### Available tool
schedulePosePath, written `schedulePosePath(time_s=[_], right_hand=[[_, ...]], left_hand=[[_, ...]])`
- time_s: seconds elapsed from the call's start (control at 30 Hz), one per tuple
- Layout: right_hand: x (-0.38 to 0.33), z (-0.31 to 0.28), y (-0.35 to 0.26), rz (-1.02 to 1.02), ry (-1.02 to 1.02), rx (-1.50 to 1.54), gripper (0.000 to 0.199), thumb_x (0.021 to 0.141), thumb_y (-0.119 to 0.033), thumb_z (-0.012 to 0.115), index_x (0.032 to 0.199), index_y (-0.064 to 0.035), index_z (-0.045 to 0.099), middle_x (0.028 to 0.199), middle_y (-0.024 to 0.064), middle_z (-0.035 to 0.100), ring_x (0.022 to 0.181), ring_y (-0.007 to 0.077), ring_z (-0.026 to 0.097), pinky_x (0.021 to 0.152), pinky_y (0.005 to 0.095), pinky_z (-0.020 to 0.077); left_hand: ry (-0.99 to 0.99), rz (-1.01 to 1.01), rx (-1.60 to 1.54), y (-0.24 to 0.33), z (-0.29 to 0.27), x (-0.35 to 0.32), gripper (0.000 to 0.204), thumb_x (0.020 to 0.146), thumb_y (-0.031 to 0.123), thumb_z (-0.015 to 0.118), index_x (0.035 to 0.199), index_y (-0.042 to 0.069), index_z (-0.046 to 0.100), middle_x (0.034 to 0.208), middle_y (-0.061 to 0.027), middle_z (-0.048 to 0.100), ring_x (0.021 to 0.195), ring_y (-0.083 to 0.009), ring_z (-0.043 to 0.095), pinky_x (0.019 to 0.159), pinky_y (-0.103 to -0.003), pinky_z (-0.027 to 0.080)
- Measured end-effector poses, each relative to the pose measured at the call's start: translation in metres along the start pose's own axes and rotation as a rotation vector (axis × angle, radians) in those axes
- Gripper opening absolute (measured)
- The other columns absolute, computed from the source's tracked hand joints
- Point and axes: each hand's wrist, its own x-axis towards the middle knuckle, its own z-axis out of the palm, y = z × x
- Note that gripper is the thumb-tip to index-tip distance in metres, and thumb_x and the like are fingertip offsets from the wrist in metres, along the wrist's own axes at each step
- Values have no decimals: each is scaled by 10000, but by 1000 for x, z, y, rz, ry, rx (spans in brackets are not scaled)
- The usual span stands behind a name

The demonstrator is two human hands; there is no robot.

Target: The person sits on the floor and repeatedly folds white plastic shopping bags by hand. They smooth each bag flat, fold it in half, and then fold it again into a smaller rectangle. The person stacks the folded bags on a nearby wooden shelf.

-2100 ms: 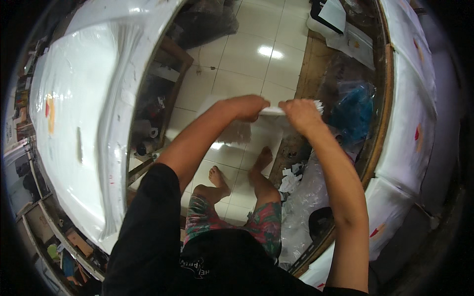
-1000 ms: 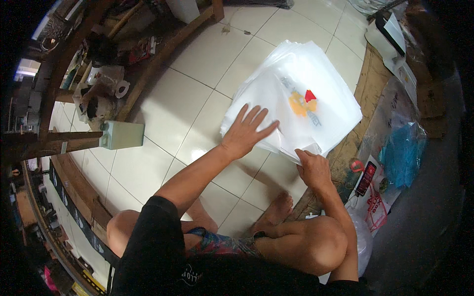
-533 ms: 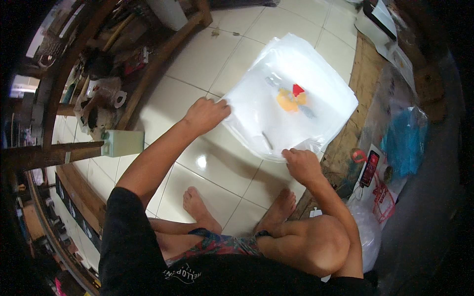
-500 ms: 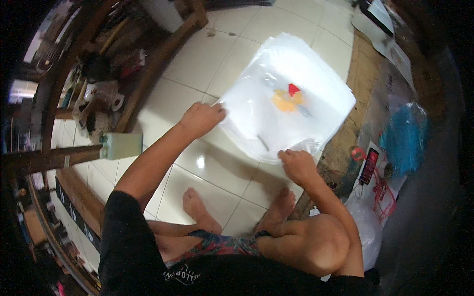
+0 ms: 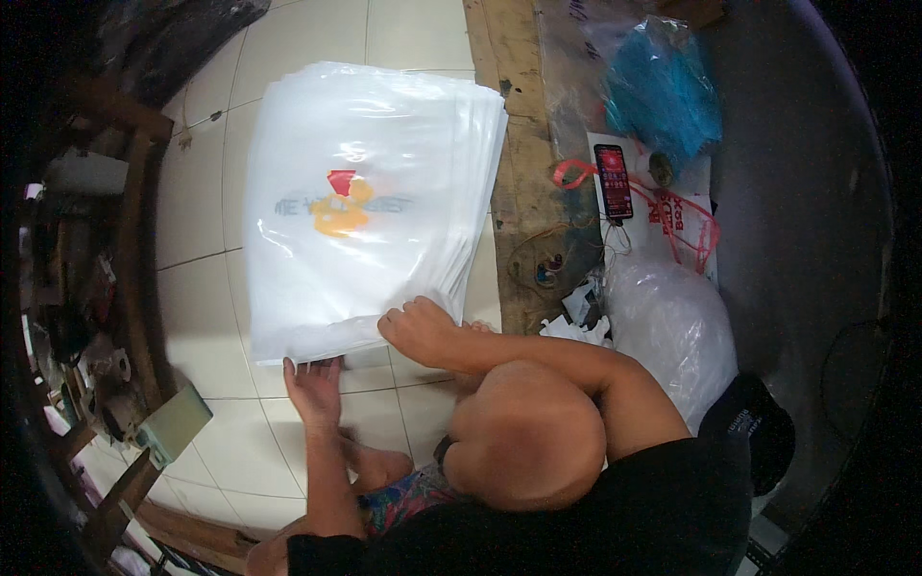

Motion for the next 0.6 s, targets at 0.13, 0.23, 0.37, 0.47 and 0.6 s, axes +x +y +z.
schedulePosePath(time_s=[0.13, 0.23, 0.37, 0.47, 0.6], right_hand=[[9, -7, -7, -23, -18, -6, 148, 827, -136, 564, 927, -42, 619, 852, 109, 654, 789, 269, 671, 702, 385, 498], [8, -12, -8, -27, -19, 8, 158, 831, -140, 562, 943, -44, 620, 862, 112, 655, 810, 274, 676, 710, 391, 497], [10, -16, -10, -19, -68, 22, 179, 834, -147, 564, 964, -39, 625, 872, 111, 654, 800, 274, 671, 718, 403, 495], [11, -16, -12, -31, -89, 13, 193, 835, -150, 567, 974, -31, 627, 874, 108, 653, 786, 266, 665, 724, 411, 497], [11, -11, -15, -48, -118, -8, 213, 826, -145, 564, 982, -11, 621, 885, 111, 651, 778, 251, 663, 726, 415, 499]], left_hand=[[-81, 107, -81, -12, 30, 0, 557, 963, 467, 567, 1330, 58, 472, 1254, -114, 562, 1167, -258, 539, 1005, -428, 456], [-115, 66, -27, -15, 34, 4, 545, 954, 448, 596, 1320, 63, 477, 1254, -115, 560, 1166, -259, 537, 1026, -428, 444], [-139, 20, 80, -20, 36, 12, 473, 960, 363, 615, 1294, 50, 496, 1243, -114, 563, 1151, -259, 544, 1023, -426, 443], [-82, 44, 141, -24, 34, 19, 396, 958, 286, 625, 1237, 20, 532, 1196, -114, 589, 1107, -262, 564, 1005, -430, 446], [7, 57, 126, -35, 34, 31, 360, 981, 275, 555, 1225, 11, 530, 1159, -134, 609, 1097, -281, 577, 993, -444, 453]])
